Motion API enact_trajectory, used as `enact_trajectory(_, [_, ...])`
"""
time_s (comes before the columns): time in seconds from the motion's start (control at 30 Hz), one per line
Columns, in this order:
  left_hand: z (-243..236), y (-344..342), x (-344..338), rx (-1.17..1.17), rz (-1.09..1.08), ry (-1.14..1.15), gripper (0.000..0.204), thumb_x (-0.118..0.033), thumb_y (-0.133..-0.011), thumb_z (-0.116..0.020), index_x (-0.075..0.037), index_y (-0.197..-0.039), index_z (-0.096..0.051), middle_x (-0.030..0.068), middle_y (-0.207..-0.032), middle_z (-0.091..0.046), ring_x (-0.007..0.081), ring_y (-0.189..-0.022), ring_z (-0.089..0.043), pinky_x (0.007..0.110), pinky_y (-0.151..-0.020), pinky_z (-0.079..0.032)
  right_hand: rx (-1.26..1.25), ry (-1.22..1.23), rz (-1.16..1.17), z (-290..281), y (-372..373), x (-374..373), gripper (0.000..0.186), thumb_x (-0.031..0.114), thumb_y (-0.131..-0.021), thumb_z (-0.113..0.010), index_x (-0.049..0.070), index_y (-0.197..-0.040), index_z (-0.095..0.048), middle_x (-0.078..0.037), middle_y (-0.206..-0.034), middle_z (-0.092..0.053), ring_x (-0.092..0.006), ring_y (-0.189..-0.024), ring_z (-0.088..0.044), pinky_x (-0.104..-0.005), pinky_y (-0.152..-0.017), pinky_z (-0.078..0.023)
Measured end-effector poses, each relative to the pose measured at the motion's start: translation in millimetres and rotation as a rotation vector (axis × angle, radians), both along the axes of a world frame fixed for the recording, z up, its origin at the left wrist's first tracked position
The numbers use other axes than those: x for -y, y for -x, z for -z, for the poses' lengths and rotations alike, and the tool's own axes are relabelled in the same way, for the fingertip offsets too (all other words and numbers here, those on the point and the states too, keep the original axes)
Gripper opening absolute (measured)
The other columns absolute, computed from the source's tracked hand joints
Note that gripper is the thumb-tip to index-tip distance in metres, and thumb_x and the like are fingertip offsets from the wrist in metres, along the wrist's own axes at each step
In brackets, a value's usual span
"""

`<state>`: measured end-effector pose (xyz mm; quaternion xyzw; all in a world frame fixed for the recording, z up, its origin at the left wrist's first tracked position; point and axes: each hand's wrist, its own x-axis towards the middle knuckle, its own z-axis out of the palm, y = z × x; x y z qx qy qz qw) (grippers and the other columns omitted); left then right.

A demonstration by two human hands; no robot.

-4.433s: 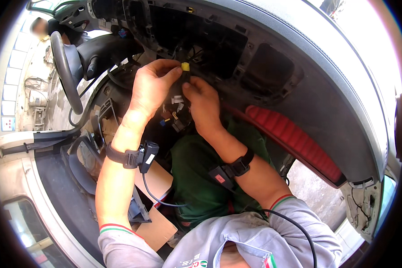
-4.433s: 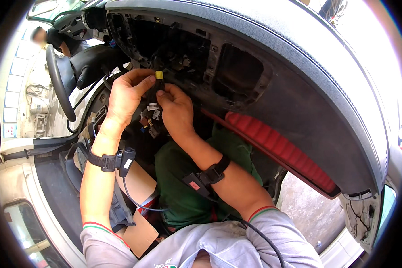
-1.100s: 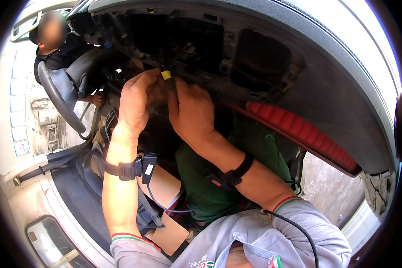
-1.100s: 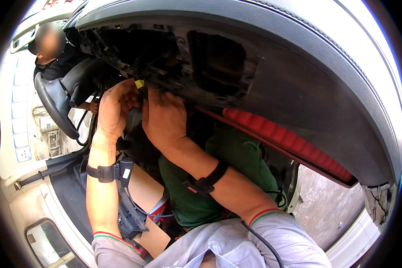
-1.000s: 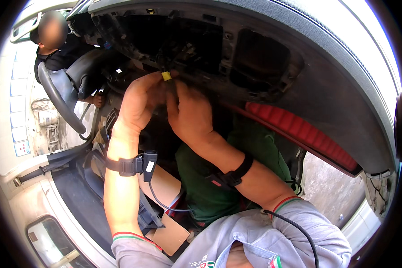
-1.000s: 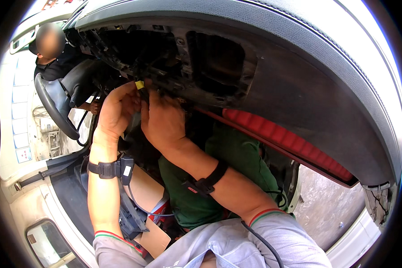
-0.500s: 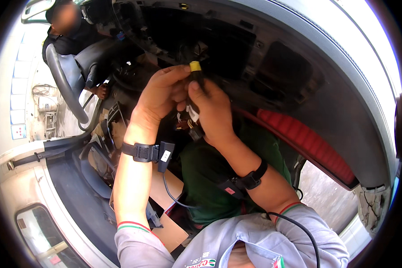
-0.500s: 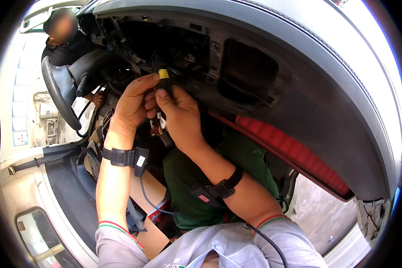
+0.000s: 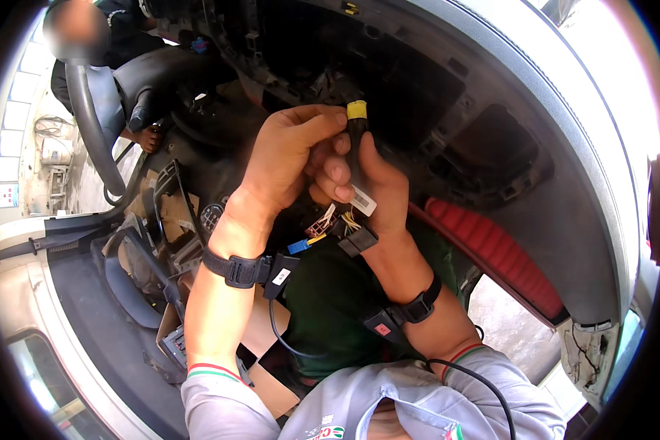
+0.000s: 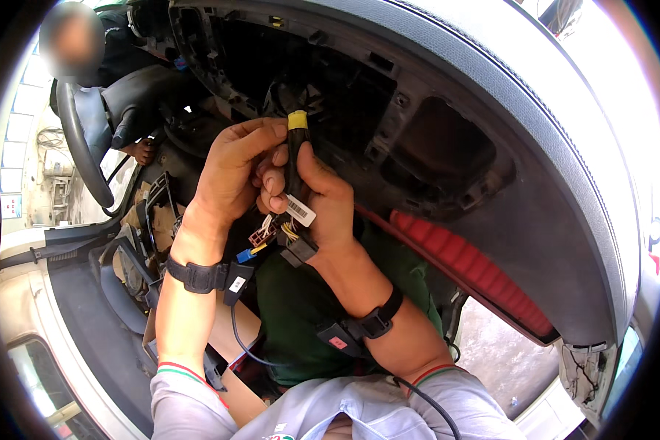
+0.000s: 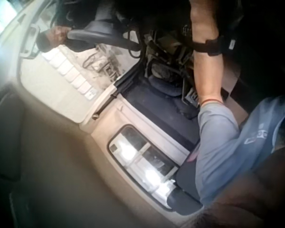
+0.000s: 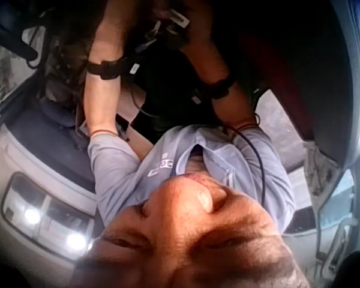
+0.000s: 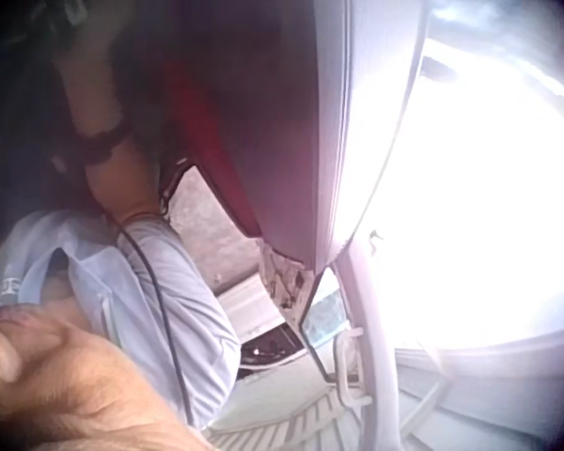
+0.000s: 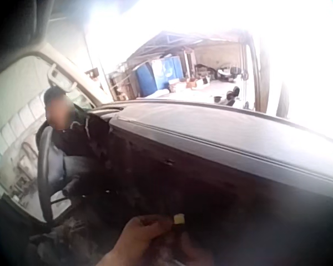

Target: The person removes a dashboard bezel and an electronic component from a box, then manipulates wiring connectors and internal dashboard components by hand inside a vehicle.

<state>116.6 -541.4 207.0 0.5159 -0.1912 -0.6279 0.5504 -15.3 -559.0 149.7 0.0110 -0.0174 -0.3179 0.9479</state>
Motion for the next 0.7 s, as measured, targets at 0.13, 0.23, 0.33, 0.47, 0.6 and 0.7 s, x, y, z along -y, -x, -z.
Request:
enact_trajectory(0.13, [-1.1,-4.7,1.4,0.04,0.049,0.04,0.024,-0.012,-0.096,-0.062,0.008,-0.108,-0.064,0.0072,-0.074,-0.064,0.0153,-0.055,-0.066,0.026,-0.048,-0.053,-0.011,0.022,-0.002,-3.0,0.8,-0.8,0.034,0.038,-0.107,-0.04,0.008,-0.1,-0.054,-0.005,-0.078,-0.059,-0.0114,-0.061,-0.052,-0.0258,-0.06,-0.041])
enact_trajectory(0.23, [-4.0,-4.7,0.4,0.154,0.036,0.026,0.024,-0.012,-0.094,-0.064,0.009,-0.107,-0.065,0.0077,-0.077,-0.066,0.0147,-0.055,-0.065,0.024,-0.049,-0.052,-0.094,0.086,0.0,-4.3,0.3,-2.0,0.032,0.041,-0.107,-0.042,0.012,-0.1,-0.054,0.002,-0.075,-0.054,-0.0052,-0.057,-0.047,-0.023,-0.057,-0.034])
enact_trajectory(0.33, [-17.7,1.5,1.8,0.396,0.038,0.005,0.023,-0.015,-0.091,-0.067,0.004,-0.104,-0.07,0.0026,-0.07,-0.064,0.0059,-0.049,-0.052,0.02,-0.046,-0.038,-0.094,0.09,-0.01,-2.1,0.0,-2.0,0.032,0.042,-0.106,-0.043,0.012,-0.1,-0.054,0.003,-0.074,-0.054,-0.0051,-0.056,-0.045,-0.0233,-0.056,-0.033])
enact_trajectory(0.47, [-15.8,-0.1,6.8,0.535,0.058,-0.002,0.022,-0.016,-0.091,-0.068,0.004,-0.101,-0.071,0.0019,-0.067,-0.065,0.005,-0.051,-0.052,0.02,-0.047,-0.037,-0.069,0.087,-0.015,1.1,0.9,-1.7,0.031,0.041,-0.106,-0.044,0.013,-0.1,-0.054,0.003,-0.073,-0.053,-0.005,-0.055,-0.044,-0.0236,-0.056,-0.032])
enact_trajectory(0.6, [-20.9,4.4,7.9,0.519,0.036,-0.046,0.022,-0.014,-0.092,-0.064,0.006,-0.097,-0.071,0.0049,-0.069,-0.066,0.0066,-0.055,-0.056,0.021,-0.049,-0.041,-0.09,0.043,-0.036,-4.7,1.0,-2.4,0.031,0.041,-0.106,-0.044,0.012,-0.1,-0.053,0.003,-0.071,-0.053,-0.005,-0.053,-0.043,-0.0237,-0.056,-0.031])
enact_trajectory(0.7, [-11.6,4.3,11.6,0.529,-0.002,-0.05,0.022,-0.014,-0.092,-0.062,0.006,-0.094,-0.07,0.0059,-0.07,-0.065,0.008,-0.056,-0.057,0.022,-0.05,-0.043,-0.005,0.002,-0.074,0.2,1.0,-1.4,0.032,0.039,-0.107,-0.041,0.01,-0.099,-0.054,-0.003,-0.071,-0.055,-0.0109,-0.055,-0.046,-0.0255,-0.057,-0.037])
